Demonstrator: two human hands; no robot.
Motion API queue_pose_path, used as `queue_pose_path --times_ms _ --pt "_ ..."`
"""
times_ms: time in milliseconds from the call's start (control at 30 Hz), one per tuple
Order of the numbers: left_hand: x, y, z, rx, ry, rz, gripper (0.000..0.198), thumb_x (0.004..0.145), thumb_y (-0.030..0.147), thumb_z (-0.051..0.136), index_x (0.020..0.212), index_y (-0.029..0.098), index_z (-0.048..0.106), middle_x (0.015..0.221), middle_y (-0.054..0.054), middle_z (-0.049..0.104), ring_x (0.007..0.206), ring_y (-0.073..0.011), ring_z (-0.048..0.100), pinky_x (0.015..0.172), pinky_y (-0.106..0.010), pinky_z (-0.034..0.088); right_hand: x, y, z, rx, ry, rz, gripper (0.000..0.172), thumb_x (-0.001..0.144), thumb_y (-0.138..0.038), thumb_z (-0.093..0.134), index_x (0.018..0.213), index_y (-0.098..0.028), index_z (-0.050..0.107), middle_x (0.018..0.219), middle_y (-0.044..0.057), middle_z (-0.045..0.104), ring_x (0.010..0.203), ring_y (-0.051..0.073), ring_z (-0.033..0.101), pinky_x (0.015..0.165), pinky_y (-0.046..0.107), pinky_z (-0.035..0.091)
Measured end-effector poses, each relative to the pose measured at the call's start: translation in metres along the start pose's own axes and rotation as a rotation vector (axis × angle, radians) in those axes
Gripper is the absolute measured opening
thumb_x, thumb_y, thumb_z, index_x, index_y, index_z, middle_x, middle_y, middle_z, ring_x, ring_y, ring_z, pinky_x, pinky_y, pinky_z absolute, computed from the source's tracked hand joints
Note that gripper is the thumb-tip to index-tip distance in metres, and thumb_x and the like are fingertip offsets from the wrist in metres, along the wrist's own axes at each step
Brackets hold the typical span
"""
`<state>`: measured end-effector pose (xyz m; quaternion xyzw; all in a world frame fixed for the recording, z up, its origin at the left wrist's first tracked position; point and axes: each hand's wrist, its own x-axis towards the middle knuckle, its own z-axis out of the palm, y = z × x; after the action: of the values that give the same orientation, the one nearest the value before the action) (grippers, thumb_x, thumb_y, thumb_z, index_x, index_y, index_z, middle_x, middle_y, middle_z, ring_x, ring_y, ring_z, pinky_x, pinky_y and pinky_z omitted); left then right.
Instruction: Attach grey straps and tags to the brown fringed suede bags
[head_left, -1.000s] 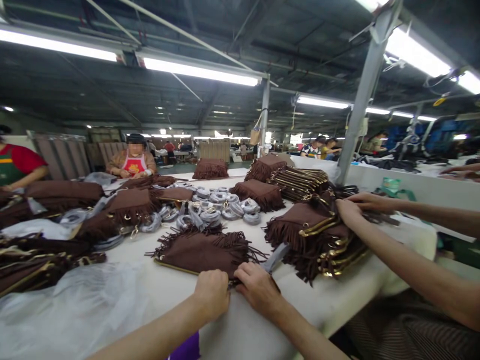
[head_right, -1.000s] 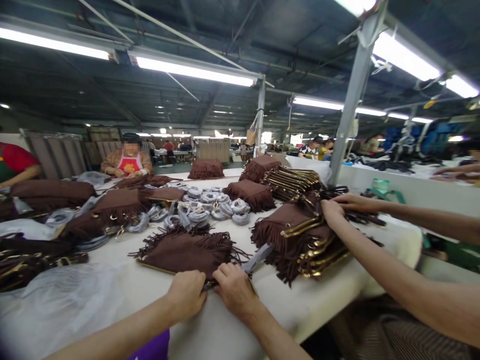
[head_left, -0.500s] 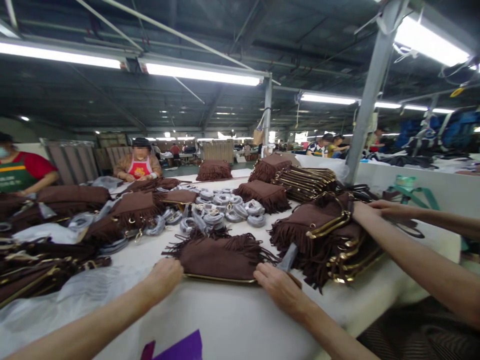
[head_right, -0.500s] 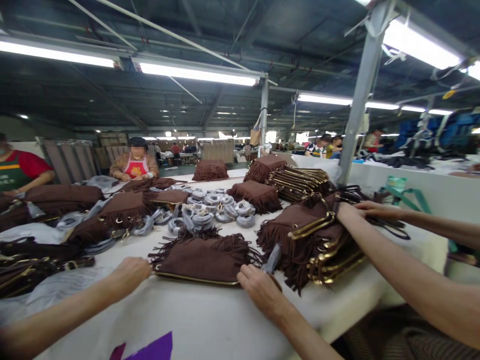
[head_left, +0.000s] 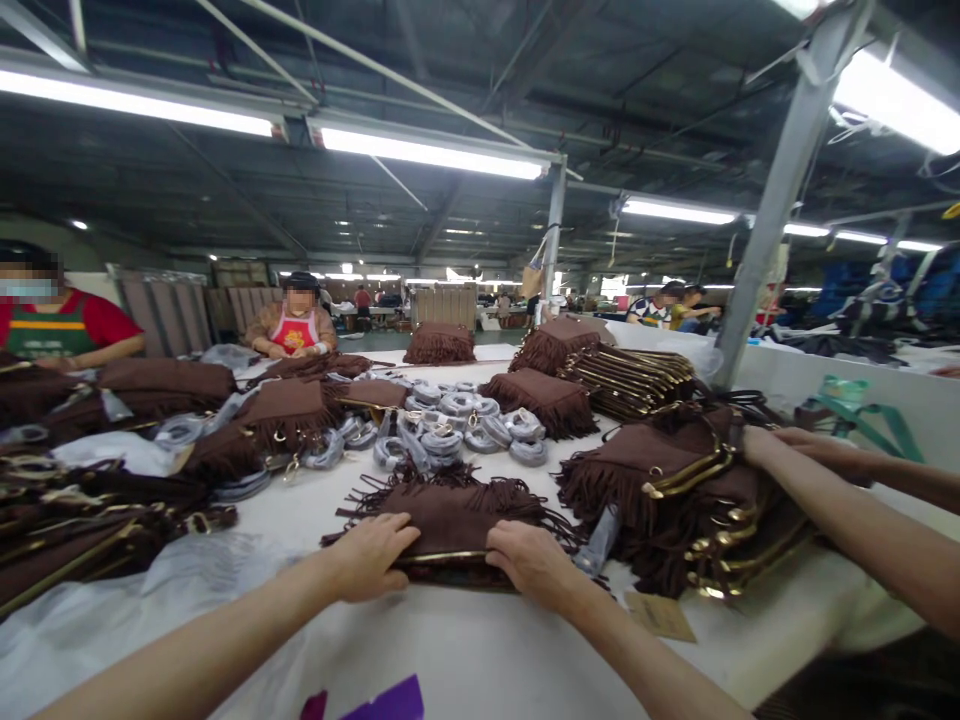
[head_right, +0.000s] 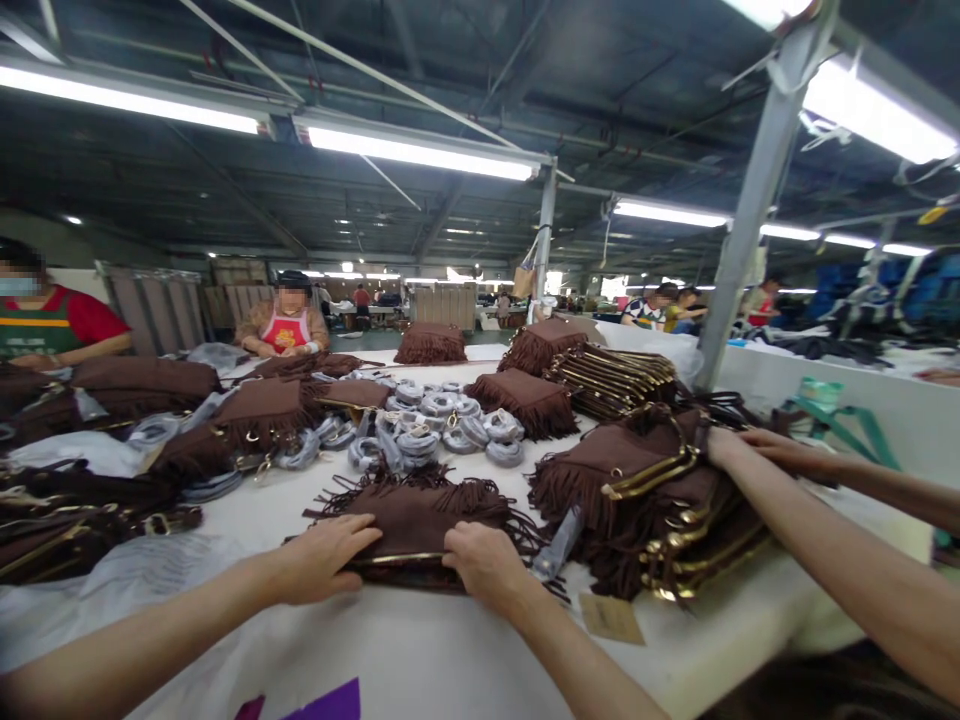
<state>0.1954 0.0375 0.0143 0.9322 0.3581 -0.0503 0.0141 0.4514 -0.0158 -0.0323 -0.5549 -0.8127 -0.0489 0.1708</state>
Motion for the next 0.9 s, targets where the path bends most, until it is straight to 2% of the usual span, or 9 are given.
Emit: queue_pose_path --times_ms 133,200,267,500,567,667,767,833,900 --pt "0.01 0.0 -0.006 -0.011 0.099 -0.119 0.022 0.091 0.022 0.044 0.107 0.017 0.058 0.114 -0.013 0.065 0.107 -0.0267 0.062 0.091 -0.037 0.047 0.012 0.011 -0.014 0.046 0.157 0.111 0.02 0.098 -0.02 0.041 0.086 -0.02 0.056 0.085 0.003 0.062 0.082 0.018 0.059 0.072 0.026 0.041" --pt "0.01 -0.002 -0.012 -0.013 0.129 -0.164 0.023 0.095 0.019 0.035 0.099 0.017 0.058 0.099 -0.012 0.069 0.096 -0.0258 0.066 0.082 -0.035 0.05 0.015 0.011 -0.016 0.103 0.258 0.144 0.022 0.098 -0.022 0.038 0.083 -0.02 0.055 0.084 0.004 0.061 0.081 0.019 0.058 0.072 0.027 0.041" --pt "0.008 -0.005 -0.017 -0.012 0.134 -0.182 0.023 0.095 0.02 0.035 0.098 0.018 0.057 0.093 -0.011 0.071 0.091 -0.0261 0.068 0.077 -0.034 0.05 0.017 0.01 -0.014 0.153 0.295 0.148 0.022 0.097 -0.023 0.039 0.081 -0.02 0.054 0.082 0.004 0.06 0.078 0.019 0.057 0.071 0.028 0.041" --pt "-0.003 -0.013 -0.025 -0.004 0.083 -0.204 0.022 0.092 0.02 0.04 0.094 0.02 0.061 0.09 -0.01 0.072 0.089 -0.0263 0.068 0.076 -0.033 0.051 0.017 0.005 -0.004 0.264 0.143 0.148 0.022 0.095 -0.026 0.039 0.082 -0.021 0.055 0.078 0.001 0.061 0.075 0.018 0.058 0.069 0.028 0.04" --pt "-0.004 -0.012 -0.02 0.009 0.063 -0.209 0.022 0.091 0.018 0.04 0.095 0.019 0.062 0.091 -0.012 0.072 0.089 -0.0277 0.069 0.076 -0.036 0.052 0.015 0.001 -0.01 0.278 0.074 0.132 0.021 0.094 -0.026 0.041 0.082 -0.022 0.057 0.079 0.001 0.063 0.076 0.018 0.059 0.069 0.027 0.04" --pt "-0.009 -0.005 -0.004 0.031 -0.005 -0.146 0.014 0.082 0.015 0.053 0.09 0.019 0.064 0.094 -0.011 0.072 0.09 -0.028 0.069 0.079 -0.036 0.053 0.01 -0.006 -0.015 0.253 -0.123 0.034 0.011 0.086 -0.023 0.052 0.081 -0.023 0.061 0.08 0.001 0.067 0.078 0.019 0.062 0.067 0.026 0.039" --pt "-0.014 0.001 0.01 0.074 -0.058 -0.042 0.025 0.072 0.009 0.06 0.096 0.018 0.064 0.101 -0.013 0.07 0.093 -0.0292 0.068 0.082 -0.038 0.054 0.01 -0.009 -0.009 0.093 -0.224 0.041 0.013 0.08 -0.014 0.052 0.081 -0.022 0.063 0.086 0.005 0.07 0.081 0.024 0.065 0.066 0.029 0.039" --pt "-0.015 0.0 0.011 0.072 -0.056 -0.044 0.027 0.074 0.009 0.058 0.099 0.016 0.065 0.102 -0.015 0.07 0.094 -0.0308 0.068 0.083 -0.041 0.055 0.012 -0.008 -0.002 0.034 -0.241 0.086 0.018 0.078 -0.011 0.049 0.081 -0.022 0.063 0.087 0.007 0.071 0.082 0.026 0.065 0.067 0.031 0.04" --pt "-0.015 -0.006 0.001 -0.032 -0.089 -0.051 0.02 0.076 0.014 0.06 0.094 0.016 0.067 0.099 -0.014 0.072 0.095 -0.0312 0.068 0.084 -0.041 0.054 0.014 -0.004 0.001 0.083 -0.273 0.068 0.016 0.074 -0.013 0.053 0.08 -0.024 0.063 0.089 0.006 0.071 0.084 0.027 0.065 0.069 0.032 0.042"
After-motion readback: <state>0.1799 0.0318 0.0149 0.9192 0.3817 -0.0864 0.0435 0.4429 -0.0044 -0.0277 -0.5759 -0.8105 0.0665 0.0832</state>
